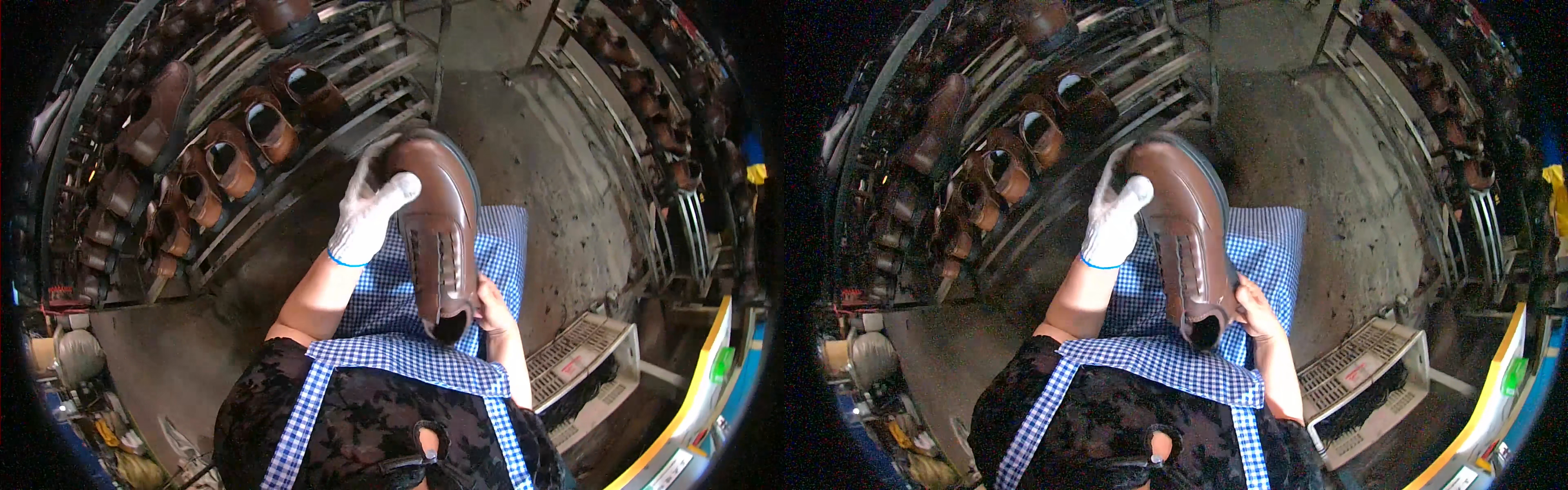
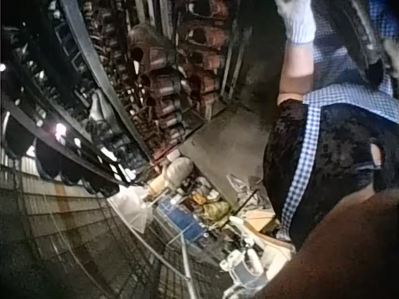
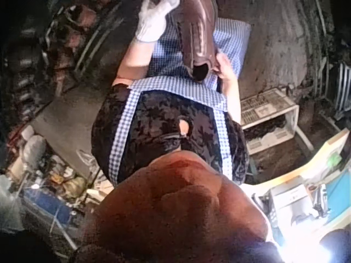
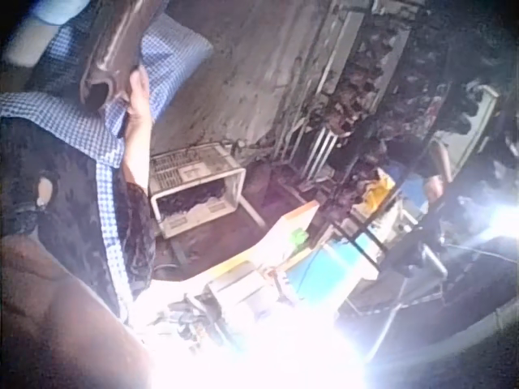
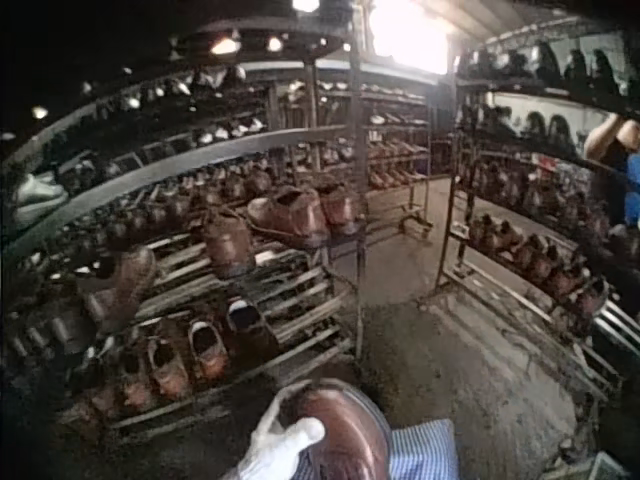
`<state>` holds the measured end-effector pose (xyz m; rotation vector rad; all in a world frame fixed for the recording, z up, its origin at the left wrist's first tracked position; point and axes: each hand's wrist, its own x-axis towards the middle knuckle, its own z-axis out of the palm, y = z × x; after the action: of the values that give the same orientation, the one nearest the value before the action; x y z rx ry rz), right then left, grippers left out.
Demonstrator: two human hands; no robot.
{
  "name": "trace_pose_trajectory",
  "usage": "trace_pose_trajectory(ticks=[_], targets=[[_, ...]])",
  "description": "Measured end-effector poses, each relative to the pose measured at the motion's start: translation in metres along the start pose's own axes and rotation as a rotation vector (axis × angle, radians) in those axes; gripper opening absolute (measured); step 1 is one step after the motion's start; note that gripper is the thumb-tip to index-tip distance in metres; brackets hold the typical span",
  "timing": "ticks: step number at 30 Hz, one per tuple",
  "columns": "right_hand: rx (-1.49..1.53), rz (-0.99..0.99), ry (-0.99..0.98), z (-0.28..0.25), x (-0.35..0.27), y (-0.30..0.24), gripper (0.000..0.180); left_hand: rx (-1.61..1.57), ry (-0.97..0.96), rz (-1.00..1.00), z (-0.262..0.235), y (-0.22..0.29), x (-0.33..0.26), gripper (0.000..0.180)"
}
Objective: Trimming excess glue and material from the edges of finished leather shoes using a small hand tool.
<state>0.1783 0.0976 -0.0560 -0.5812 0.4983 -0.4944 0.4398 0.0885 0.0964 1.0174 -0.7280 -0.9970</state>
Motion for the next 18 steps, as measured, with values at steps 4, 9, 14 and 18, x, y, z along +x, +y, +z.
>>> trace_pose_trajectory(ticks=[4, 9, 14, 18], targets=[[-0.359, -0.260, 0.337, 0.026, 0.000, -0.046, 0.020, 0.766, -0.265, 0.325, 0.012, 0.031, 0.001, 0.063], [-0.654, -0.610, 0.352, 0.060, 0.001, -0.090, 0.015, 0.891, -0.482, 0.359, 0.018, 0.034, -0.002, 0.056], [-1.311, -1.058, 0.107, 0.096, -0.006, -0.136, 0.027, 0.876, -0.576, 0.194, 0.022, 0.034, -0.005, 0.058], [-1.823, -1.068, -0.113, 0.119, -0.016, -0.161, 0.032, 0.862, -0.739, 0.251, 0.019, 0.030, -0.006, 0.054]])
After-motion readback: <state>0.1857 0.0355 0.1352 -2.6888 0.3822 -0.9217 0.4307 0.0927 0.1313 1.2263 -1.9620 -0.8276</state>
